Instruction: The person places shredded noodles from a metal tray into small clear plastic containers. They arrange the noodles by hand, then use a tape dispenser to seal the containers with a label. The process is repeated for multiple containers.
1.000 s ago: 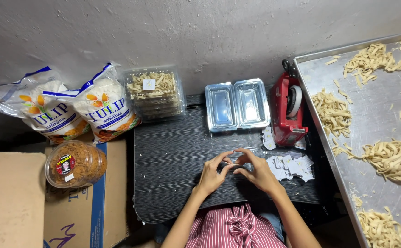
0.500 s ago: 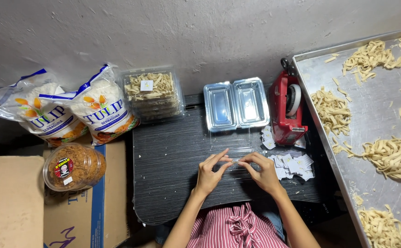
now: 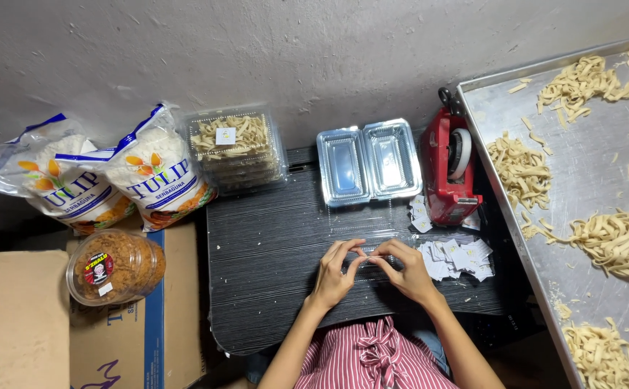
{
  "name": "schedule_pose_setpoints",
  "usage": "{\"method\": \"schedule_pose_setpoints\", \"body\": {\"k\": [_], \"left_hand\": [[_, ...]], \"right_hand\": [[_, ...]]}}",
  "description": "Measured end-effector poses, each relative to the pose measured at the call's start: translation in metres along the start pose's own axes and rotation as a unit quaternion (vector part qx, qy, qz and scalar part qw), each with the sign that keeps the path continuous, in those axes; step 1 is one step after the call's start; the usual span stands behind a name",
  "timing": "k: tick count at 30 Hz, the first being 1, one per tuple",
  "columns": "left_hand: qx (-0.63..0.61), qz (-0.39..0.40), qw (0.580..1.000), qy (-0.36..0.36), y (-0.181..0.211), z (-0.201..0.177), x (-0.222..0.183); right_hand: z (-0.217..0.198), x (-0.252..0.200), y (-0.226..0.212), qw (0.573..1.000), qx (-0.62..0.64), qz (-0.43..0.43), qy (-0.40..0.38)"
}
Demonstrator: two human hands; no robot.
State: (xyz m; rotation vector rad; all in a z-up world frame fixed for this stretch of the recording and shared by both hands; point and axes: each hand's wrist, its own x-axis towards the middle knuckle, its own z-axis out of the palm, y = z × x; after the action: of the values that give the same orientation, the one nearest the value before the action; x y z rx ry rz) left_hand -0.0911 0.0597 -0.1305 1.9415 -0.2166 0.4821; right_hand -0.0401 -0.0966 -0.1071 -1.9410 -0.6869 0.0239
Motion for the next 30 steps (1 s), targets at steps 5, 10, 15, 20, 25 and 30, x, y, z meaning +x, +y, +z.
{"method": "schedule_pose_setpoints", "body": {"k": [5,10,15,20,25,30], "left_hand": [[0.033,0.012,0.999,-0.007,-0.006,0.001,-0.002],[0.135,0.065,0.989,0.006,-0.026,0.008,-0.009],[0.188,0.053,0.980,0.024,-0.028,0.018,-0.011],[0.185,0.071,0.980,0.029,-0.020,0.021,-0.007],[0.177,0.073,0.981,0.045,-0.022,0.019,-0.008],[0.160,0.062,0.983,0.062,-0.018,0.013,-0.006]], "right_hand": [[-0.019,0.003,-0.020,0.999,-0.034,0.003,-0.010],[-0.087,0.014,0.002,0.969,-0.181,-0.008,0.168],[-0.157,0.041,-0.009,0.887,-0.354,0.126,0.270],[-0.167,0.050,0.024,0.878,-0.331,0.220,0.267],[-0.170,0.049,0.024,0.873,-0.297,0.213,0.322],[-0.175,0.048,-0.008,0.878,-0.272,-0.011,0.394]]}}
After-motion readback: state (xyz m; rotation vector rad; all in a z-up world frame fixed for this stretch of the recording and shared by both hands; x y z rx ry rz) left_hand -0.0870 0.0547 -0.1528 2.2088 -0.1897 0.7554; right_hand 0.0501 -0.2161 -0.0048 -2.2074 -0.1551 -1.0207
